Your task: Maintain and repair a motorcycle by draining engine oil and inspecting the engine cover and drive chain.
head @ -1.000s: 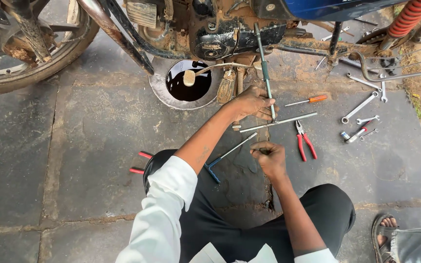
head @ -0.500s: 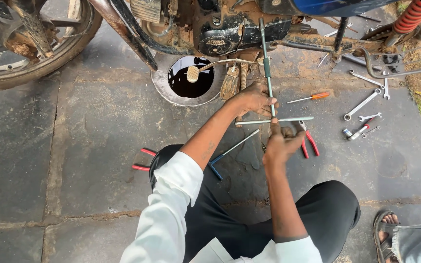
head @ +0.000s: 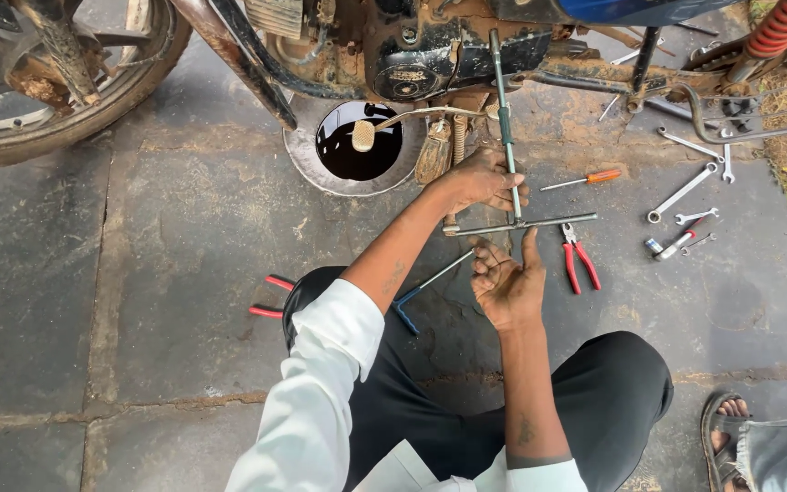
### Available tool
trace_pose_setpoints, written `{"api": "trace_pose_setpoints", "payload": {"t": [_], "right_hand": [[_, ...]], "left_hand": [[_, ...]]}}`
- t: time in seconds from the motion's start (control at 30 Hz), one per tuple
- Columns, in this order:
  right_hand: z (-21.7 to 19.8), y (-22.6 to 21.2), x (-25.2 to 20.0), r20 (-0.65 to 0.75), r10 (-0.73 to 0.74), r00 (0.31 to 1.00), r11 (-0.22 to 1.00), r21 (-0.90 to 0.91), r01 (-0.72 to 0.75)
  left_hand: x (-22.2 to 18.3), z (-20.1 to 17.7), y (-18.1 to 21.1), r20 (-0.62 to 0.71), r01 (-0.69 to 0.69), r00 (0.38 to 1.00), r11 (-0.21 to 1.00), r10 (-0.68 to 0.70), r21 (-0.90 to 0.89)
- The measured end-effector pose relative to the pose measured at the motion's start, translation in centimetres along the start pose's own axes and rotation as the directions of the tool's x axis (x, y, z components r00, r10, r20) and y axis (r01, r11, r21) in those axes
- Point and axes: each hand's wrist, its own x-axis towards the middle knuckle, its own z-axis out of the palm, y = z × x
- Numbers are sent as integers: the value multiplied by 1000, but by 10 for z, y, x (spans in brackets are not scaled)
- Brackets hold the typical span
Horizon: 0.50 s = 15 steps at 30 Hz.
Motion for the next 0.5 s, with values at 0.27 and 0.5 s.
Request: {"api": "trace_pose_setpoints", "payload": {"t": [0.27, 0.5], "right_hand": [[33, -4, 8, -364, -421, 831, 903, -260, 343], [-20, 33, -9, -106, -487, 867, 644, -714, 274]], "left_hand": [[-10, 3, 6, -42, 71, 997, 995, -68, 66], [-30, -4, 26, 41, 11, 999, 998, -9, -55]]}}
